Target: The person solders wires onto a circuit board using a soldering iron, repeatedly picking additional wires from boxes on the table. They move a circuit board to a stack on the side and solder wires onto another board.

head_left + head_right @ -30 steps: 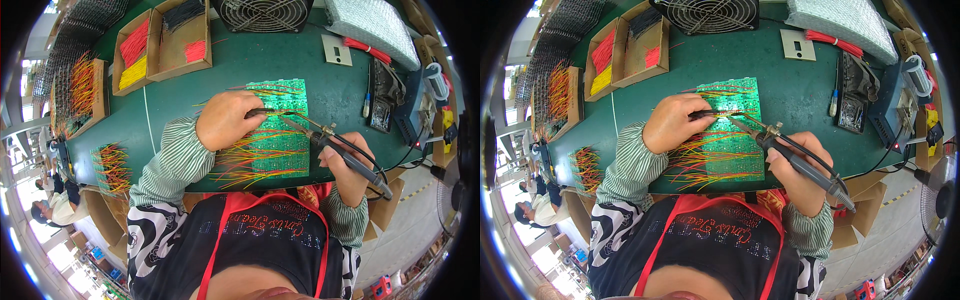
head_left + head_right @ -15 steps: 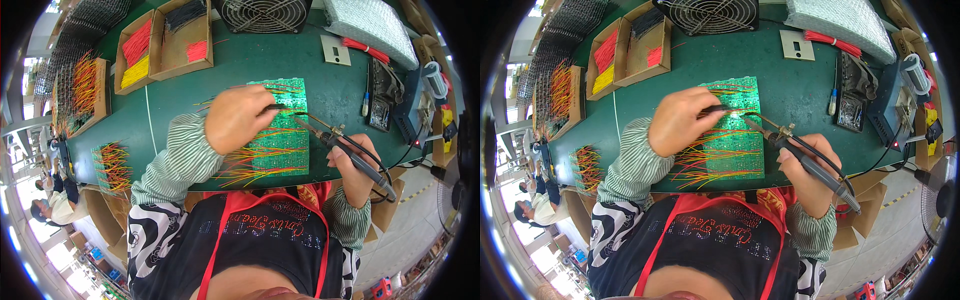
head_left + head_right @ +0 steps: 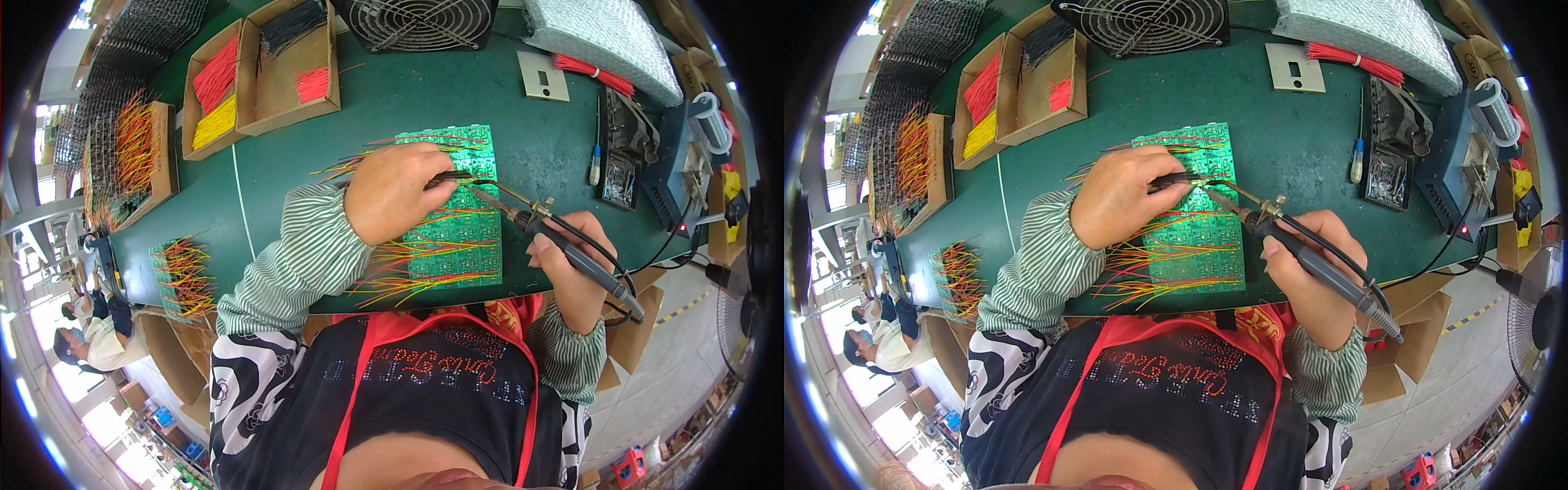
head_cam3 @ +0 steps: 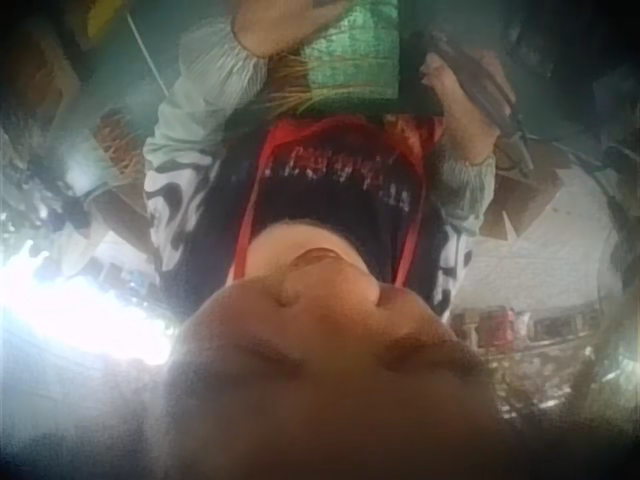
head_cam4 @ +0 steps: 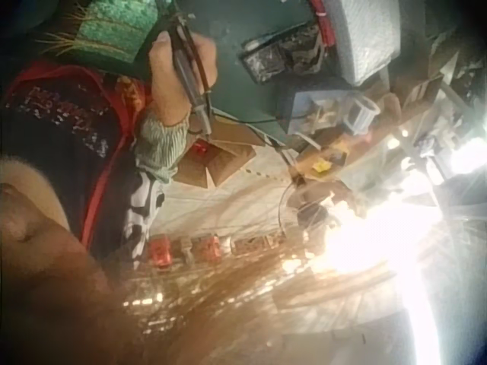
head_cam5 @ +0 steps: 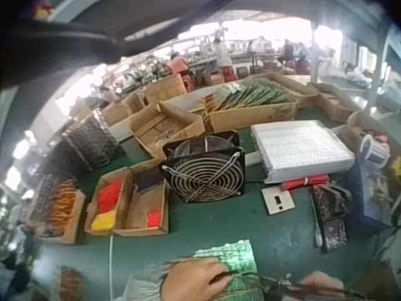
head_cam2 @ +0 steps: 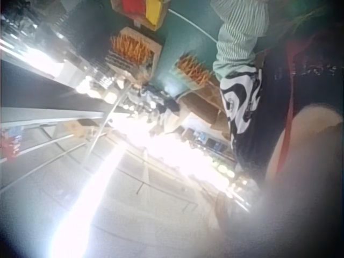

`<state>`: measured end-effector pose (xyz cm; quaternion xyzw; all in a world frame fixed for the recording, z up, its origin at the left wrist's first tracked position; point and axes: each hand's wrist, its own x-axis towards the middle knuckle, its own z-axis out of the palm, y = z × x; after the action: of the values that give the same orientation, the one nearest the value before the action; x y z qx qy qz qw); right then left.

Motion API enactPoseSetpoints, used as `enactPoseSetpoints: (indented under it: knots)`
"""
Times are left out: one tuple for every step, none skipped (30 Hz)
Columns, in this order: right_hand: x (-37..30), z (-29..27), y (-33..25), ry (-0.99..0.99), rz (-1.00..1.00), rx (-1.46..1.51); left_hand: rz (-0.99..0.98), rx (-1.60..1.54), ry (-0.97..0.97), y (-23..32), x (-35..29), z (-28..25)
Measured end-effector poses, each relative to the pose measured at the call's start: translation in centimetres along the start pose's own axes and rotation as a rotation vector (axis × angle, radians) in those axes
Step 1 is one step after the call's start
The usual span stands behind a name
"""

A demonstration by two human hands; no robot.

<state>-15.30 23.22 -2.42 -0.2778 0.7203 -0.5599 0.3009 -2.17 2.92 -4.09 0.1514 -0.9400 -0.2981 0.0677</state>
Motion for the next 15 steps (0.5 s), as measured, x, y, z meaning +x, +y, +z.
enactPoseSetpoints:
  knots:
    - [0.02,0.02,-0.03,0.0,0.0,0.0,-0.001,0.004,-0.003,-0.05,0.01,0.01]
    - [0.03,0.05,-0.08,0.001,0.001,0.0,-0.002,0.008,-0.007,-0.08,0.04,0.01]
    - [0.03,0.06,-0.14,0.002,0.002,0.0,-0.001,0.008,-0.007,-0.1,0.07,0.0]
    - [-0.02,0.06,-0.24,0.002,0.001,0.0,0.001,0.002,-0.006,-0.11,0.05,-0.03]
    - [-0.12,0.04,-0.35,0.015,-0.004,0.022,0.003,-0.004,-0.005,-0.11,0.02,-0.07]
    - [-0.22,-0.01,-0.48,0.029,-0.008,0.044,0.003,-0.004,-0.004,-0.08,-0.01,-0.12]
    - [-0.3,-0.13,-0.6,0.031,-0.008,0.043,0.003,0.0,-0.009,-0.08,0.03,-0.13]
    - [-0.38,-0.31,-0.73,0.041,0.018,0.064,0.003,0.004,-0.013,-0.08,0.04,-0.13]
    - [-0.47,-0.44,-0.8,0.051,0.044,0.085,0.005,0.003,-0.013,-0.11,0.04,-0.08]
    - [-0.53,-0.49,-0.84,0.051,0.042,0.086,0.003,0.008,-0.014,-0.11,0.01,-0.08]
    - [-0.58,-0.53,-0.87,0.055,0.045,0.088,0.001,0.014,-0.015,-0.12,-0.03,-0.1]
    - [-0.61,-0.57,-0.88,0.059,0.048,0.089,0.001,0.016,-0.014,-0.12,-0.08,-0.13]
    - [-0.66,-0.66,-0.85,0.059,0.047,0.09,0.01,0.013,-0.005,-0.07,-0.1,-0.17]
    - [-0.69,-0.76,-0.76,0.046,0.043,0.086,0.018,0.01,0.005,-0.02,-0.14,-0.24]
    - [-0.71,-0.83,-0.72,0.032,0.039,0.083,0.017,0.012,0.005,-0.1,-0.2,-0.63]
